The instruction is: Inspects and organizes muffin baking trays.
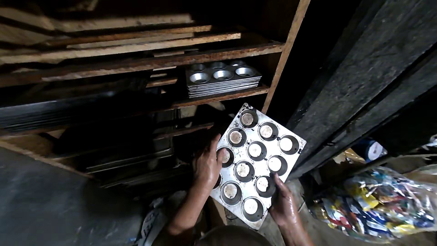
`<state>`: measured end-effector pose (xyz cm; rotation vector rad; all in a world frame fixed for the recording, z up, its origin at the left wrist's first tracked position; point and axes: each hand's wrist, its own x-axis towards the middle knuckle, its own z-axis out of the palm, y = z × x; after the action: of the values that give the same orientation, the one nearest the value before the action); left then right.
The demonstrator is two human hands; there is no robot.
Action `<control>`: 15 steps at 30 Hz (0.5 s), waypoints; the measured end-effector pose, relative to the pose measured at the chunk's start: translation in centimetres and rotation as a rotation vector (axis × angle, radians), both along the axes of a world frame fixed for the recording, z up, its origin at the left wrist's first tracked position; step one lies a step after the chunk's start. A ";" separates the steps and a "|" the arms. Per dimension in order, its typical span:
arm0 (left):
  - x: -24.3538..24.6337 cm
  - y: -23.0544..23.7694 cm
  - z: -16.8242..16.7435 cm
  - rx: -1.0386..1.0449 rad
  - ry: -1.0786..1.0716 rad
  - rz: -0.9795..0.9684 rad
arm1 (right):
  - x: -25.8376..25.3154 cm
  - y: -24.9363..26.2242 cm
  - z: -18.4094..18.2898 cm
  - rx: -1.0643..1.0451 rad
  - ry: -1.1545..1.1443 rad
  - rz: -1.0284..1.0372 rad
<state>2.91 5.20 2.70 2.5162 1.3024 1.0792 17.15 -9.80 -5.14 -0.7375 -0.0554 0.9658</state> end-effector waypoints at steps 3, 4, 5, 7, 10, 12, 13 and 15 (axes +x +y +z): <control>-0.1 -0.1 0.0 -0.045 0.014 -0.002 | 0.0 0.1 0.1 -0.004 0.016 -0.005; -0.1 0.0 0.1 -0.066 0.012 -0.006 | 0.0 0.1 0.1 -0.002 0.020 -0.001; -0.1 0.0 0.1 -0.079 0.010 -0.006 | 0.0 0.1 0.0 -0.002 0.020 0.005; -0.1 0.2 0.0 -0.063 0.001 -0.003 | -0.1 0.2 0.0 -0.001 0.018 0.010; 0.0 0.5 -0.2 0.002 -0.002 0.015 | 0.0 0.4 -0.1 -0.004 0.012 0.010; 0.0 0.6 -0.4 0.019 -0.009 0.017 | 0.1 0.4 -0.2 -0.008 0.009 0.015; 0.0 0.6 -0.4 0.013 -0.008 0.015 | 0.1 0.4 -0.2 -0.005 0.015 0.016; 0.0 0.6 -0.4 -0.010 0.000 0.018 | 0.1 0.4 -0.2 -0.013 0.025 0.014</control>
<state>2.94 5.82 2.27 2.5020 1.3291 1.0732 17.23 -9.35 -5.38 -0.7375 -0.0325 0.9890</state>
